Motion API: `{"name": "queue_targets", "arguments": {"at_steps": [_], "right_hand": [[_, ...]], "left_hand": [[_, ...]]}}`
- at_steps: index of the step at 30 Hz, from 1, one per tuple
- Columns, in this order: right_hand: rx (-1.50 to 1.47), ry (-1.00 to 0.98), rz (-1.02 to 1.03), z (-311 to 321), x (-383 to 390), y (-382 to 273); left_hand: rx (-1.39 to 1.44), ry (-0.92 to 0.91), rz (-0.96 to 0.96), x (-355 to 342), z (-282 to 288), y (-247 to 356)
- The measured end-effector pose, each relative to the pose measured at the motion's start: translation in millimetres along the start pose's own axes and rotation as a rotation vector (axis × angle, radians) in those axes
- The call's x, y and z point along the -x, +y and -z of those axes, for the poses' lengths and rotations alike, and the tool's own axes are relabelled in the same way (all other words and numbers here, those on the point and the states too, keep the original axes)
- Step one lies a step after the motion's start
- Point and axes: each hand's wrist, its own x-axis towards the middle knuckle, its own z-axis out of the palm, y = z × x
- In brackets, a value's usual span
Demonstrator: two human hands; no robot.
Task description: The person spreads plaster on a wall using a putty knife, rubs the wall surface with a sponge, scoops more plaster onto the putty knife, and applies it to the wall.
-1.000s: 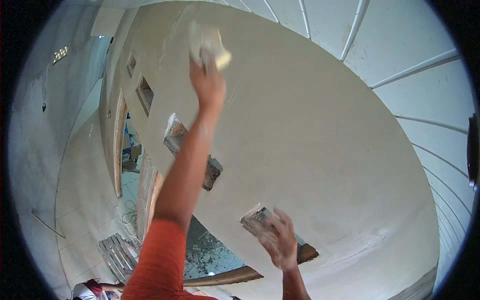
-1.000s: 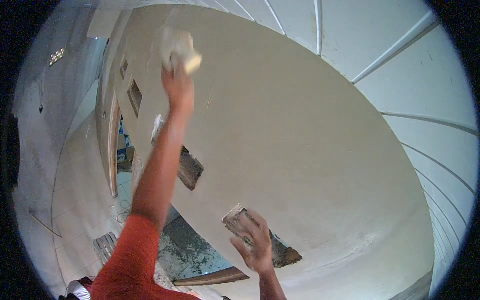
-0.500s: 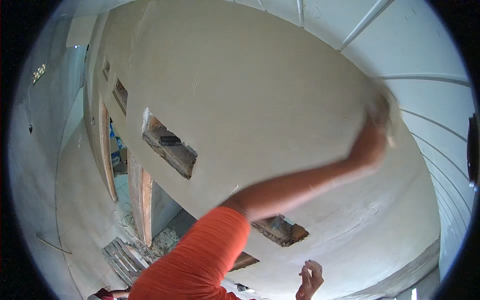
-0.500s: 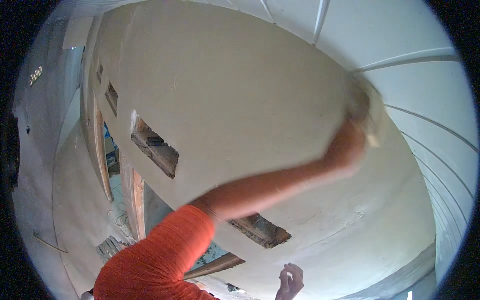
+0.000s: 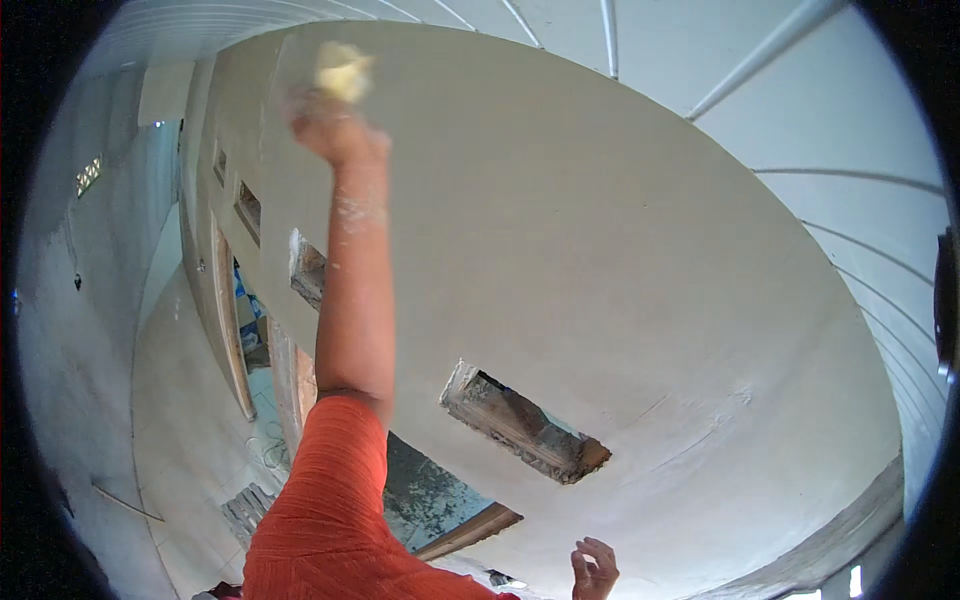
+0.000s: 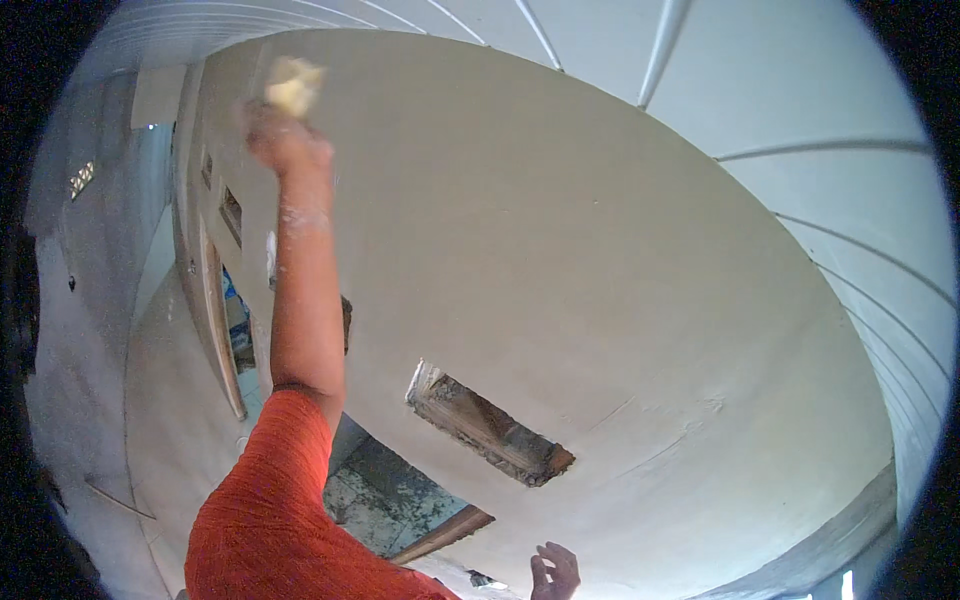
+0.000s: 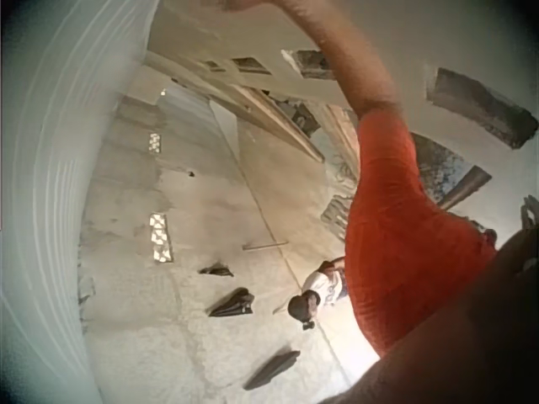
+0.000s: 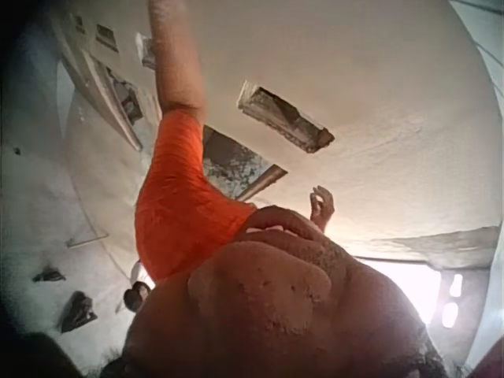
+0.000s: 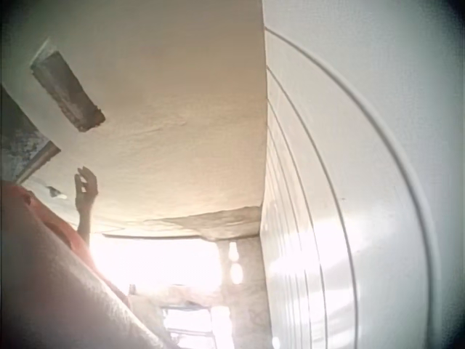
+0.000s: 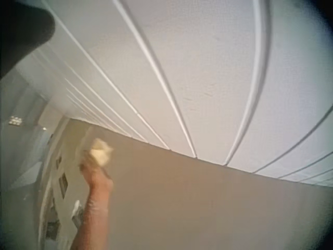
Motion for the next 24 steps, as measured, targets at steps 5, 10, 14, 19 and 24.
{"name": "queue_targets", "arguments": {"at_steps": [5,10,14,19,24], "right_hand": [[-0.106,0.087,-0.061,-0.1,17.3,39.8],[-0.078,0.185,0.026,-8.4,27.2,45.8],[-0.237,0.066,-0.116,-11.5,11.4,39.5],[-0.270,-0.168,-0.051,-30.8,-32.9,-2.3],[-0.237,-0.227,0.010,-31.4,8.6,55.9]], "left_hand": [[0.068,-0.102,-0.288,-57.4,-43.2,-16.5],[-0.164,0.005,0.157,-35.5,-80.1,-1.6],[-0.458,-0.376,-0.053,154.1,-131.8,-72.8],[0.108,-0.232,-0.120,187.3,-152.2,-46.2],[0.314,-0.094,-0.113,-11.6,-149.3,-50.6]]}}
